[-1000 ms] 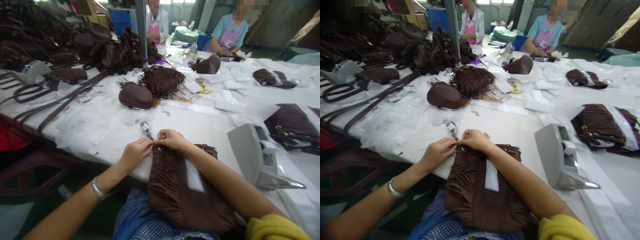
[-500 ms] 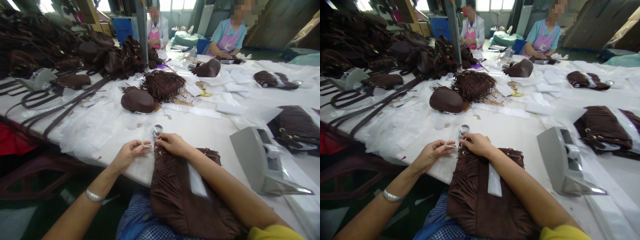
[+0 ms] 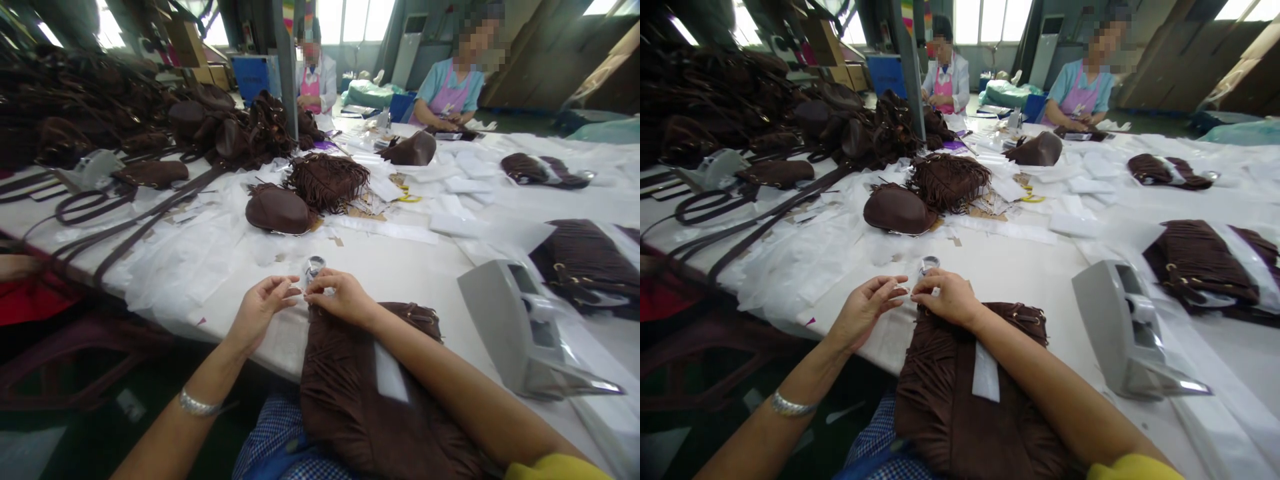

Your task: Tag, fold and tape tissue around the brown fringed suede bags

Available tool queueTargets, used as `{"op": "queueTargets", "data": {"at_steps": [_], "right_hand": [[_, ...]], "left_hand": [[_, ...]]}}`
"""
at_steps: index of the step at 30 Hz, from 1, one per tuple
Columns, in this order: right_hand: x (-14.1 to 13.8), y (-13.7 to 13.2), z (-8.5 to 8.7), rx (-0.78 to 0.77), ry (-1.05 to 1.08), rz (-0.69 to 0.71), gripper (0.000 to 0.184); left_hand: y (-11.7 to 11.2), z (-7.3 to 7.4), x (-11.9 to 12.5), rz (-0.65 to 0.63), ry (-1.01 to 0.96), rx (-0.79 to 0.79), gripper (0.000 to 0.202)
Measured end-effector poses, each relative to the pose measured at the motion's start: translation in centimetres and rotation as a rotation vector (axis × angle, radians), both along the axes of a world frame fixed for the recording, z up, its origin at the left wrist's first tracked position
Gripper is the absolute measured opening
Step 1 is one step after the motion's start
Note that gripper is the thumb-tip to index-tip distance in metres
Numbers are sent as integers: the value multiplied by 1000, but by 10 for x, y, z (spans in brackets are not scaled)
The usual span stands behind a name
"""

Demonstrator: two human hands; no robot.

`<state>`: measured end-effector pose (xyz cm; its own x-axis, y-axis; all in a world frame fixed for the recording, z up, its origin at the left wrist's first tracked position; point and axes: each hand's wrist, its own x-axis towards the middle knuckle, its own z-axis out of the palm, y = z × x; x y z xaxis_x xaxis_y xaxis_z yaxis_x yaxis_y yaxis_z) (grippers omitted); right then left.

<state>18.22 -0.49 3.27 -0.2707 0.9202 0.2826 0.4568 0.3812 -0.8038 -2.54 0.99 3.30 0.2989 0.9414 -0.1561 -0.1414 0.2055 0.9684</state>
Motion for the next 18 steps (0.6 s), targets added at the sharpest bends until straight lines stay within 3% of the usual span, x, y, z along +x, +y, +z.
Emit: {"op": "queueTargets", "data": {"at_steps": [3,8,14,18], "right_hand": [[0,1,1,-18,30,-39,2],[0,1,1,-17,10,-59,3],[1,3,-3,1,-32,-81,5],[1,3,-2,-11,-26,-77,5]], "left_hand": [[-6,-3,0,41,53,33,41],[-12,-7,7,-32,274,133,51],[-8,-5,18,34,316,402,26],[-6,-3,18,17,365,409,26]]}}
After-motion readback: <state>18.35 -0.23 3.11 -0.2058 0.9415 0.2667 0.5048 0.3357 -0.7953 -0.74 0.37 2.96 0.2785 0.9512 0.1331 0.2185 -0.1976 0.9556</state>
